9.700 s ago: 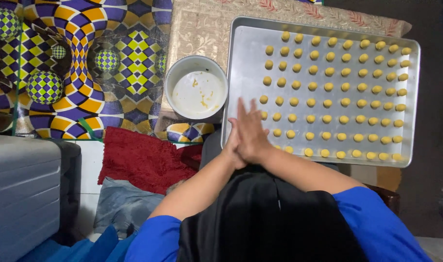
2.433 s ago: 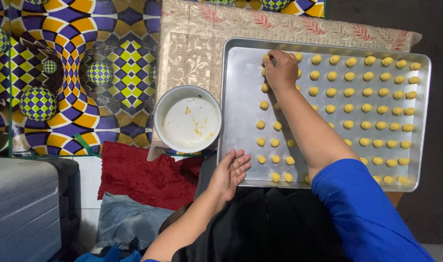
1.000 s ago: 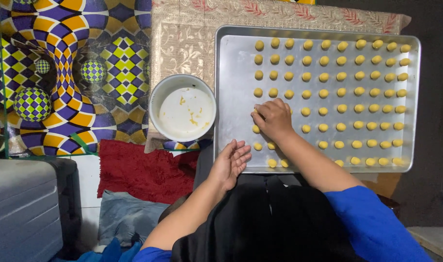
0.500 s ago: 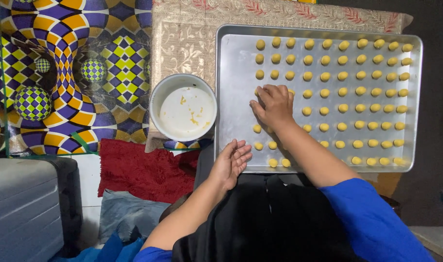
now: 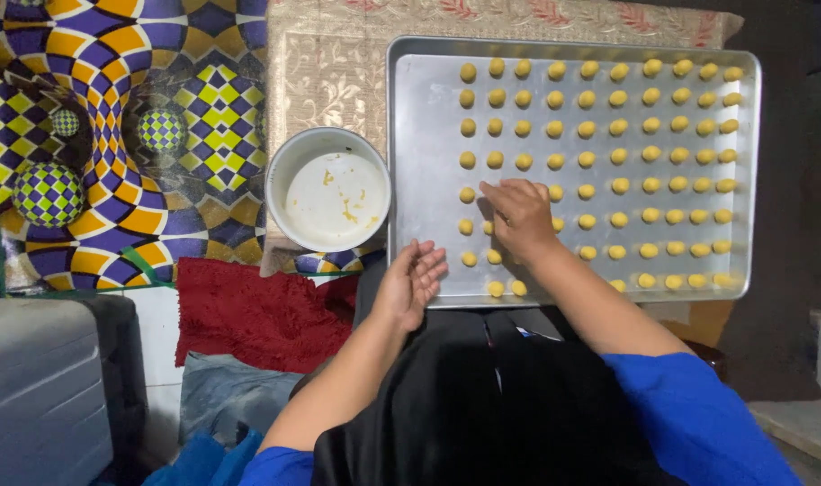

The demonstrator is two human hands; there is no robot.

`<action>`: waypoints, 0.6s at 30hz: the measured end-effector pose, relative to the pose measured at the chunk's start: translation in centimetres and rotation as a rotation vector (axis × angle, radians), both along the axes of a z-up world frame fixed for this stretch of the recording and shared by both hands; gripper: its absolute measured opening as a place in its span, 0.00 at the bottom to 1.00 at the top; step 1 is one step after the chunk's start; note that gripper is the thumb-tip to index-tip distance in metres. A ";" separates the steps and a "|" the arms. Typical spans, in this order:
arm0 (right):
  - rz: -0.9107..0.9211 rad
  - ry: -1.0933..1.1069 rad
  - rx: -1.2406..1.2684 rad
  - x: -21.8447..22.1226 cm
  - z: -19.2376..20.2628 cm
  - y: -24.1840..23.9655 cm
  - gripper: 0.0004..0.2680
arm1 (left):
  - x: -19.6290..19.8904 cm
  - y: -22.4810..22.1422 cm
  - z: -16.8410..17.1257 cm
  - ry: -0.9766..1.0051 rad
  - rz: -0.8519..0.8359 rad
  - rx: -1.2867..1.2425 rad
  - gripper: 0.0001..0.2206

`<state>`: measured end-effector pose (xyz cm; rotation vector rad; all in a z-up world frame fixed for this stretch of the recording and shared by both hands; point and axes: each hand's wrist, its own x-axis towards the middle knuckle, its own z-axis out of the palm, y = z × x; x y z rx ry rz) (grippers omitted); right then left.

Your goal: Shaping dough into small balls, arranging them on a baking tray, and placing the tray into a commercial oven.

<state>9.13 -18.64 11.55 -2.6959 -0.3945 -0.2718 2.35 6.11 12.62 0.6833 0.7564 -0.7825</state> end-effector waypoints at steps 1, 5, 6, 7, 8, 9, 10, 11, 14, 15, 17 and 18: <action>0.005 -0.032 0.077 -0.5 0.9 -0.4 0.16 | 0.2 0.2 -0.2 -0.015 0.014 0.021 0.26; 0.001 -0.121 0.247 -3.8 0.5 -3.4 0.14 | 0.8 0.4 0.2 -0.055 0.027 0.078 0.25; -0.012 -0.129 0.243 -5.1 1.2 -3.4 0.14 | 0.8 0.5 0.5 -0.062 0.014 0.074 0.25; -0.007 -0.077 0.218 -6.4 1.7 -3.4 0.08 | 0.9 0.5 0.7 -0.064 0.026 0.088 0.25; -0.002 -0.025 0.193 -7.7 2.3 -3.3 0.04 | 0.9 0.5 1.0 -0.066 0.038 0.102 0.25; -0.013 -0.032 0.190 -8.7 2.8 -3.6 0.04 | 0.9 0.5 0.6 -0.073 0.027 0.098 0.25; -0.028 0.013 0.186 -9.8 3.3 -3.9 0.03 | 0.9 0.5 0.2 -0.099 0.034 0.132 0.25; -0.039 0.057 0.183 -10.6 3.8 -4.0 0.06 | 1.0 0.6 -0.2 -0.126 0.047 0.166 0.25; -0.044 -0.034 0.125 -12.4 3.4 -7.4 0.08 | 1.0 0.9 -1.0 -0.157 0.061 0.249 0.22; -0.051 -0.037 0.126 -13.2 3.4 -8.4 0.08 | 0.8 0.8 -0.3 -0.161 0.054 0.249 0.22; -0.197 -0.048 0.112 -14.6 3.2 -10.4 0.05 | 0.4 0.7 1.1 -0.205 0.070 0.333 0.23; -0.199 -0.052 0.114 -15.4 1.9 -12.1 0.05 | 0.1 0.6 1.2 -0.210 0.068 0.335 0.23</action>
